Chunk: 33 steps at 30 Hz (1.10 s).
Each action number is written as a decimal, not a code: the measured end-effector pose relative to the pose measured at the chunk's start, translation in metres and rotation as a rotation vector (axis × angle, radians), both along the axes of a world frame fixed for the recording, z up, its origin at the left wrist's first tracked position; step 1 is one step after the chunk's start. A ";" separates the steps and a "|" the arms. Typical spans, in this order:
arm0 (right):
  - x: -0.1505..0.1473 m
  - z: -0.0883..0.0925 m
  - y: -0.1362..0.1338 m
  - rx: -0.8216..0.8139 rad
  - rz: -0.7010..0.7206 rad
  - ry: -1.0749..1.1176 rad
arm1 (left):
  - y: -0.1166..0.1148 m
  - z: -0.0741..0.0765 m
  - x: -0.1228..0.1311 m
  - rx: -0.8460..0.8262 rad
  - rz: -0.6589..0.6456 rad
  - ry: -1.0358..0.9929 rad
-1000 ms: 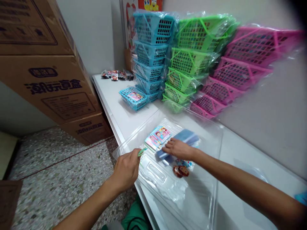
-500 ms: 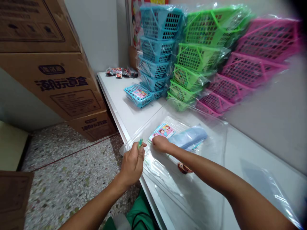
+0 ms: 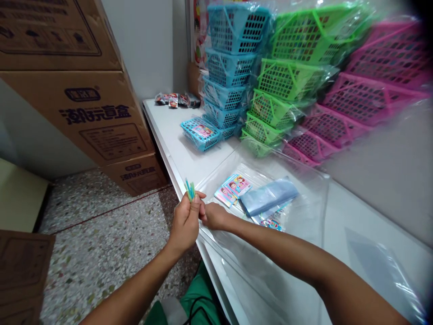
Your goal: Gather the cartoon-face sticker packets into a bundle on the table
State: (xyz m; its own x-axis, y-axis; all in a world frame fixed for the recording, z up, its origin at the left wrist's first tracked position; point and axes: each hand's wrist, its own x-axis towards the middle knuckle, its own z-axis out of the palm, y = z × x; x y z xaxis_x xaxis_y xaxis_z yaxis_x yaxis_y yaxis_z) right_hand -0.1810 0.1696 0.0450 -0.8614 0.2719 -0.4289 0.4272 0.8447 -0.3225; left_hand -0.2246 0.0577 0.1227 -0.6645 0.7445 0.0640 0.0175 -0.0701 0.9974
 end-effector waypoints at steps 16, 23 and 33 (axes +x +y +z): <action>0.061 0.108 0.065 -0.369 -0.096 0.610 | 0.046 0.011 0.017 -0.052 -0.164 -0.463; 0.135 0.054 0.122 0.473 0.070 -0.009 | 0.039 0.003 0.010 -0.101 -0.140 -0.537; 0.118 0.066 0.167 0.641 -0.004 0.109 | 0.038 0.001 0.013 -0.139 -0.185 -0.523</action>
